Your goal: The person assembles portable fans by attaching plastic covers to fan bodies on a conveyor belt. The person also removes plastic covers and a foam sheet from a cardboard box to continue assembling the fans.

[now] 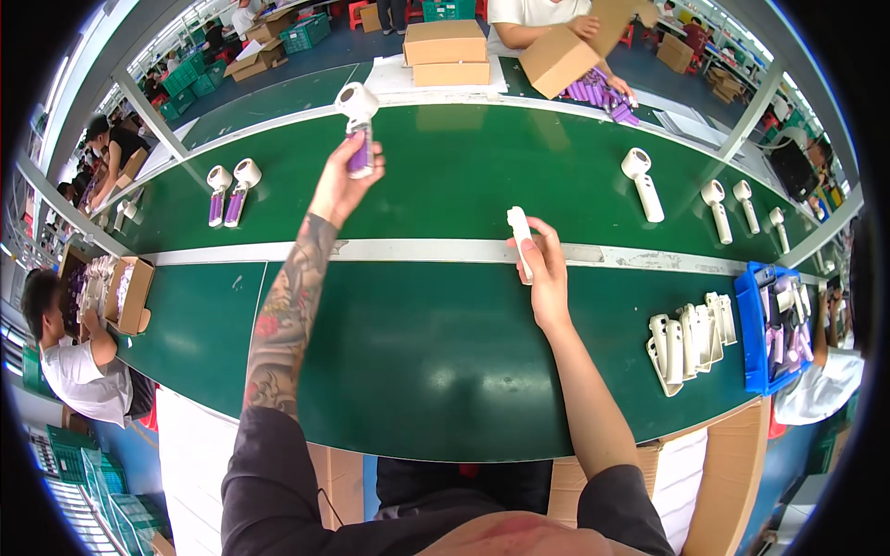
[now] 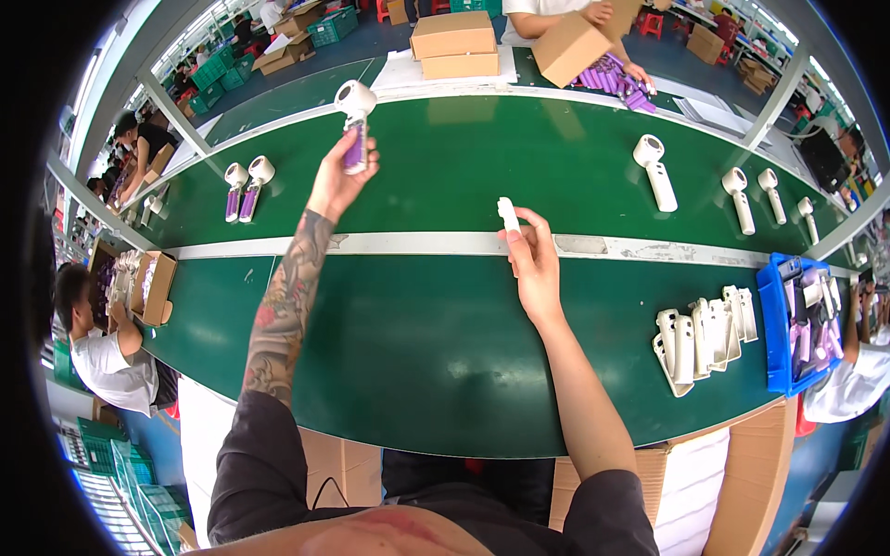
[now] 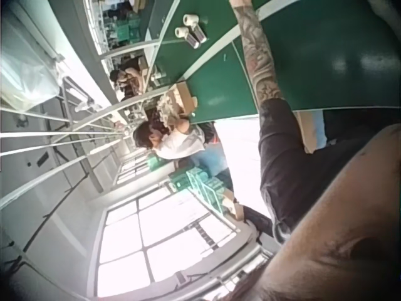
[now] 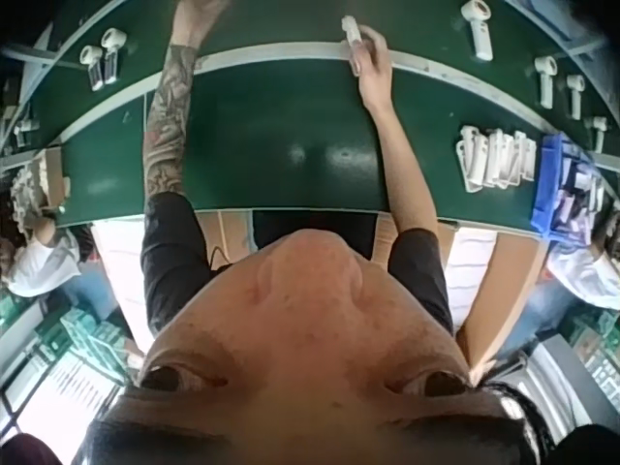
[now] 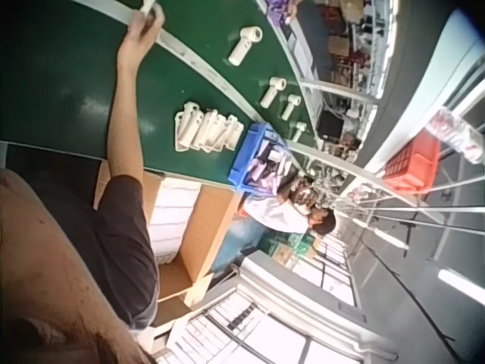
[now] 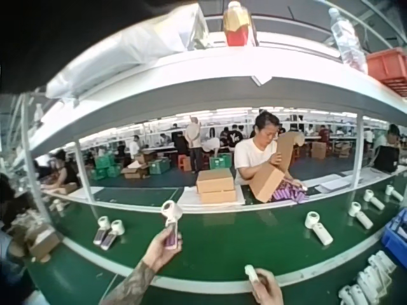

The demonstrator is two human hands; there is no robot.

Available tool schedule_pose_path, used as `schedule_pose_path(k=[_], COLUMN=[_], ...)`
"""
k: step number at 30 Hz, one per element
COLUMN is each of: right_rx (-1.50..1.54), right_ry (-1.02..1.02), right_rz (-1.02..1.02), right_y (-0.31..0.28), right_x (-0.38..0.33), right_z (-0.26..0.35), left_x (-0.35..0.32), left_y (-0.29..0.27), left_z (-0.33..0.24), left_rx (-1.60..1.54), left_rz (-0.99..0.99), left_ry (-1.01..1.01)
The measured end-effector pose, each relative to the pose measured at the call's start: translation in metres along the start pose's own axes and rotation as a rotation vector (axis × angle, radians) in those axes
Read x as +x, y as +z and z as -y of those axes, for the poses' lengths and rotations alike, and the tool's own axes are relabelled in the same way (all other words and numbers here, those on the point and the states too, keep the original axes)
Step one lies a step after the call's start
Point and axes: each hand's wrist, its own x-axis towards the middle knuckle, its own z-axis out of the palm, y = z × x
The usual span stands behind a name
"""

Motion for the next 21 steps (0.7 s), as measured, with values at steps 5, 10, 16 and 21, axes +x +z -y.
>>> schedule_pose_path(k=[5,10,16,21], right_rx=[-0.019,0.014,-0.335,-0.542], right_ry=[-0.032,-0.021,-0.292,-0.314], right_rz=[0.036,-0.011,-0.051,-0.033], right_y=[0.002,-0.003,0.004,0.010], right_x=[-0.009,-0.007,-0.014,-0.017], right_z=[0.010,-0.005,-0.016,-0.002], left_x=[-0.034,-0.071,-0.101,-0.104], left_y=[0.080,0.114,0.118,0.120], left_z=[0.038,0.095,0.129,0.130], left_rx=[-0.164,0.022,0.084,-0.104], left_rz=[0.196,0.132,0.056,0.096], left_ry=[-0.048,-0.104,-0.093,-0.106])
